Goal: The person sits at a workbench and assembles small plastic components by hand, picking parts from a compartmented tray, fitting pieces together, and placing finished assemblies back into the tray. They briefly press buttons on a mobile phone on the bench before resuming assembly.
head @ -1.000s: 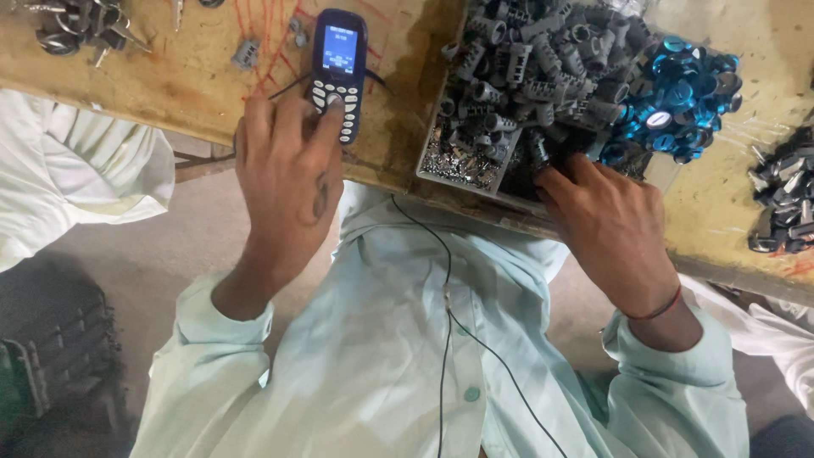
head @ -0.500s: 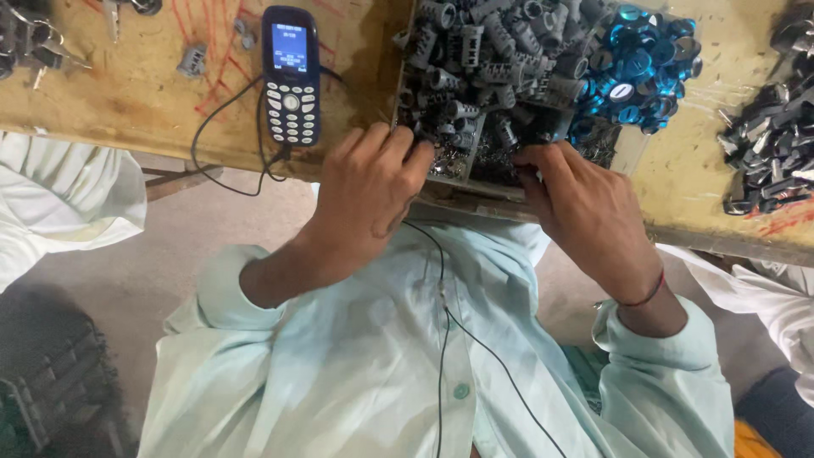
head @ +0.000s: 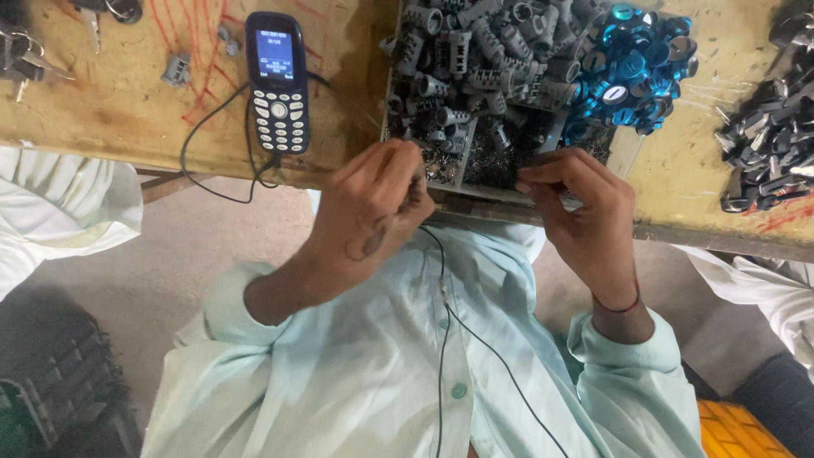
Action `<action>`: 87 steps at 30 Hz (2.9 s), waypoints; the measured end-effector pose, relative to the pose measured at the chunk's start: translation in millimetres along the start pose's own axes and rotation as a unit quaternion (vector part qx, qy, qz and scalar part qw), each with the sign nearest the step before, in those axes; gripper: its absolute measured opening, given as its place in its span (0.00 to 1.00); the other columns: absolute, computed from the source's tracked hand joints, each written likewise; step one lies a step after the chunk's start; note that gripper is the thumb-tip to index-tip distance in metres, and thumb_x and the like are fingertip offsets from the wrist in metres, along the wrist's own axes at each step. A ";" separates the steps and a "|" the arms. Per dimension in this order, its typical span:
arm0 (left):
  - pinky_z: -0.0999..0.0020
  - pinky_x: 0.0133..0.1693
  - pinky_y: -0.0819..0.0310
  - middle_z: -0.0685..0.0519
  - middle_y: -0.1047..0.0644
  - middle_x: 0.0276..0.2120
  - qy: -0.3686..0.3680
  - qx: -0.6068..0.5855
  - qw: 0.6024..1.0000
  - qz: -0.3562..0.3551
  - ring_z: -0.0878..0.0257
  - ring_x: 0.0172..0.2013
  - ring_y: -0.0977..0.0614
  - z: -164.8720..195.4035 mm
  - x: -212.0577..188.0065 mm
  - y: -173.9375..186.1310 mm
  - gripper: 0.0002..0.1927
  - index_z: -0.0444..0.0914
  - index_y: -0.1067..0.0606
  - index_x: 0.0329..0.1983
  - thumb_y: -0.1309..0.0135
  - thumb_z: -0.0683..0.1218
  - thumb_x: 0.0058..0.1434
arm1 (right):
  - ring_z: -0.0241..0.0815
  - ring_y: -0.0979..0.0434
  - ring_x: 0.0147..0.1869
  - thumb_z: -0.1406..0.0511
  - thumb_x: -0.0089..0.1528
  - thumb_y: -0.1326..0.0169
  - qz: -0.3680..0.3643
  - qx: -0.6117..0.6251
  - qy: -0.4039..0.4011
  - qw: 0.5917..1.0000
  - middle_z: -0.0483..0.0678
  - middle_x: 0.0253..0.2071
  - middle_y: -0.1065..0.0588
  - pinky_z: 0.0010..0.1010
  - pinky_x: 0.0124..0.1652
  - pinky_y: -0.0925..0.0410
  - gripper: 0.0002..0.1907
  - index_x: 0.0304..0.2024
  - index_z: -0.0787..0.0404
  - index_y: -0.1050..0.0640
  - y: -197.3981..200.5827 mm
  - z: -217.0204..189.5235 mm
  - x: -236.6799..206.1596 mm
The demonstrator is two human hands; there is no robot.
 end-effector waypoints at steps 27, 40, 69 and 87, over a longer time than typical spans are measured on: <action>0.74 0.41 0.18 0.49 0.18 0.45 -0.008 -0.385 0.919 0.084 0.64 0.40 0.14 29.5 4.2 -45.1 0.11 0.36 0.21 0.54 0.40 0.35 0.69 | 0.30 0.29 0.39 0.63 0.73 0.45 0.037 0.594 -0.156 0.788 0.47 0.52 0.28 0.20 0.36 0.36 0.09 0.48 0.64 0.23 -40.7 52.7 -42.8; 0.72 0.43 0.19 0.50 0.20 0.47 -0.063 -0.291 0.948 0.112 0.62 0.42 0.15 44.3 -0.8 -41.0 0.18 0.37 0.25 0.59 0.41 0.30 0.68 | 0.30 0.28 0.35 0.64 0.74 0.46 0.123 0.507 -0.101 0.847 0.46 0.49 0.29 0.21 0.32 0.33 0.09 0.47 0.66 0.24 -30.6 33.0 -46.6; 0.72 0.45 0.21 0.52 0.20 0.39 0.133 -0.443 0.885 -0.062 0.68 0.39 0.18 16.0 6.1 -82.9 0.08 0.33 0.22 0.47 0.42 0.39 0.67 | 0.52 0.24 0.39 0.65 0.62 0.38 -0.059 -0.393 -0.032 0.917 0.49 0.38 0.30 0.45 0.33 0.35 0.08 0.42 0.58 0.22 36.9 33.4 -12.1; 0.74 0.41 0.24 0.52 0.21 0.39 0.130 -0.417 0.896 -0.086 0.69 0.37 0.20 19.3 11.2 -82.2 0.07 0.32 0.21 0.46 0.44 0.40 0.68 | 0.33 0.24 0.36 0.77 0.64 0.39 0.109 0.111 -0.070 0.985 0.49 0.45 0.26 0.22 0.33 0.32 0.06 0.41 0.66 0.23 55.9 23.6 -24.4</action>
Point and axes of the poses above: each hand's wrist, its own x-axis towards the middle knuckle, its own y-axis out of the back of the hand, z = x × y, the point moved 10 cm from there along x, towards the middle knuckle
